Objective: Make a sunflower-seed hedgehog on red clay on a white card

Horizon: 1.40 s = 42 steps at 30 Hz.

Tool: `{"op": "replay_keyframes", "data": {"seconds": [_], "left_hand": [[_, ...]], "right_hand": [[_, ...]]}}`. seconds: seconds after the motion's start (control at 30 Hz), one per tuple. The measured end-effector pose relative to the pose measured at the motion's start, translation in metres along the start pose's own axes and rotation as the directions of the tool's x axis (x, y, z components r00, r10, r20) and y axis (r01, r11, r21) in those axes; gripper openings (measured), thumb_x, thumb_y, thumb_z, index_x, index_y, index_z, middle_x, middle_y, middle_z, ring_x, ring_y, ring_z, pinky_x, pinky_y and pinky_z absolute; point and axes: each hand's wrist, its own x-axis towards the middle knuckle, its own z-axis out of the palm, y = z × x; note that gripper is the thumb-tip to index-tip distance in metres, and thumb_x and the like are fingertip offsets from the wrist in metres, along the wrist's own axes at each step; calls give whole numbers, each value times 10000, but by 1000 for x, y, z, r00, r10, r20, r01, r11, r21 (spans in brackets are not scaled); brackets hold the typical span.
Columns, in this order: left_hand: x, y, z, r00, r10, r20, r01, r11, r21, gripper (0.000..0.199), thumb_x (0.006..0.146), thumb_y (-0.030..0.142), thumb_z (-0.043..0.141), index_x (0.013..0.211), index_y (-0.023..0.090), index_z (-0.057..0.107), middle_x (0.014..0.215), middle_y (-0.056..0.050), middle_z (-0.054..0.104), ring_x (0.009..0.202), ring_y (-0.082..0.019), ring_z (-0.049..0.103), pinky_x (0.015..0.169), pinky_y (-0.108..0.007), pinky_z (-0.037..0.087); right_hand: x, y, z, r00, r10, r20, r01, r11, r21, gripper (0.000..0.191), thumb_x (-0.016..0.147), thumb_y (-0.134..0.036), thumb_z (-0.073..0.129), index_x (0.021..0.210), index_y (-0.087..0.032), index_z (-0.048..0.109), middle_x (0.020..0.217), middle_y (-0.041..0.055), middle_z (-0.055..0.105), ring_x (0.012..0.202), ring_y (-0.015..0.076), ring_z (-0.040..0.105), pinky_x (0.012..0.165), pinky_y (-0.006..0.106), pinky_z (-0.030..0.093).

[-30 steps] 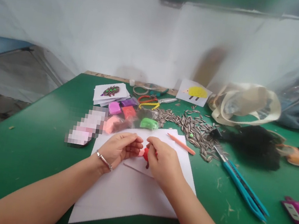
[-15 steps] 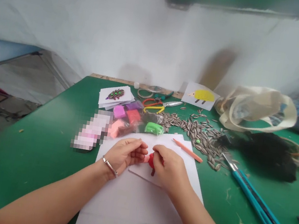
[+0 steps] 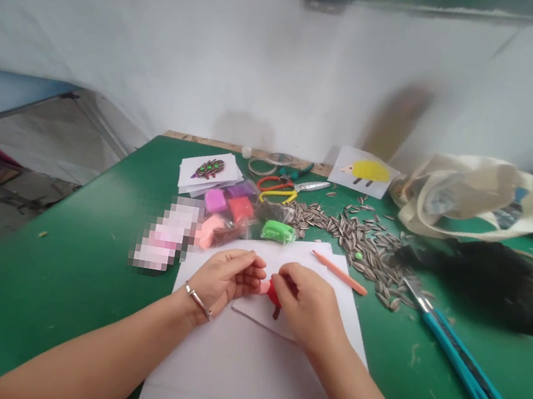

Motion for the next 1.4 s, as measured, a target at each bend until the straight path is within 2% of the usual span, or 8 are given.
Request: {"op": "replay_keyframes", "data": {"seconds": [0.23, 0.53, 0.67, 0.8, 0.87, 1.07, 1.23, 1.4], "left_hand": [[0, -1, 1, 1000, 5, 8, -5, 1000, 8, 290, 783, 387, 689, 768, 98, 665, 691, -74, 683, 589, -126, 635, 629, -250, 519], [0, -1, 1, 1000, 9, 5, -9, 1000, 13, 302, 754, 403, 717, 762, 106, 667, 694, -73, 686, 601, -130, 632, 650, -267, 524], [0, -1, 2, 1000, 11, 2, -11, 1000, 16, 304, 755, 400, 716, 758, 101, 667, 682, -71, 684, 587, -129, 634, 636, -257, 520], [-1, 0, 4, 1000, 15, 1, -15, 1000, 24, 293, 769, 387, 702, 761, 97, 665, 678, -71, 684, 585, -132, 642, 625, -250, 517], [-1, 0, 4, 1000, 17, -2, -16, 999, 28, 284, 782, 379, 688, 762, 96, 662, 680, -71, 684, 586, -132, 643, 623, -248, 518], [-1, -1, 3, 1000, 10, -1, -10, 1000, 29, 262, 817, 352, 657, 770, 95, 663, 688, -70, 682, 599, -136, 649, 666, -275, 539], [0, -1, 3, 1000, 4, -10, -4, 1000, 26, 253, 831, 337, 643, 769, 92, 664, 682, -69, 680, 590, -132, 645, 670, -281, 547], [0, -1, 5, 1000, 11, -14, -10, 999, 40, 250, 854, 315, 613, 773, 85, 665, 683, -73, 682, 581, -127, 646, 635, -252, 539]], "right_hand": [[0, 7, 4, 995, -19, -101, 20, 1000, 5, 194, 865, -256, 445, 960, -209, 608, 857, 20, 705, 781, 171, 646, 699, 280, 461], [0, -3, 0, 1000, -25, -6, 25, 1000, -2, 241, 876, -325, 470, 690, -216, 580, 606, -17, 641, 572, 139, 575, 556, 252, 406], [-1, 1, 3, 1000, -27, -15, 27, 1000, -6, 163, 867, -250, 456, 782, -217, 591, 664, -23, 663, 593, 132, 591, 582, 244, 424], [-1, 4, 5, 998, -32, -51, 32, 999, -4, 218, 889, -240, 408, 965, -214, 610, 854, 13, 714, 747, 152, 652, 671, 252, 456], [-1, 3, 4, 999, -25, -26, 25, 1000, -2, 227, 905, -261, 395, 949, -217, 614, 844, 11, 715, 747, 152, 653, 663, 251, 452], [-2, -3, 0, 997, -9, 72, 9, 1000, -8, 277, 905, -357, 459, 696, -217, 574, 587, -42, 634, 571, 125, 573, 580, 247, 393], [-1, -2, 2, 998, 20, 64, -23, 999, 37, 189, 876, -297, 487, 716, -217, 547, 588, -54, 619, 552, 115, 570, 566, 239, 394], [-1, 1, 3, 999, -35, 20, 35, 999, 16, 161, 880, -220, 422, 858, -224, 582, 753, -27, 673, 620, 120, 609, 599, 239, 426]]}}
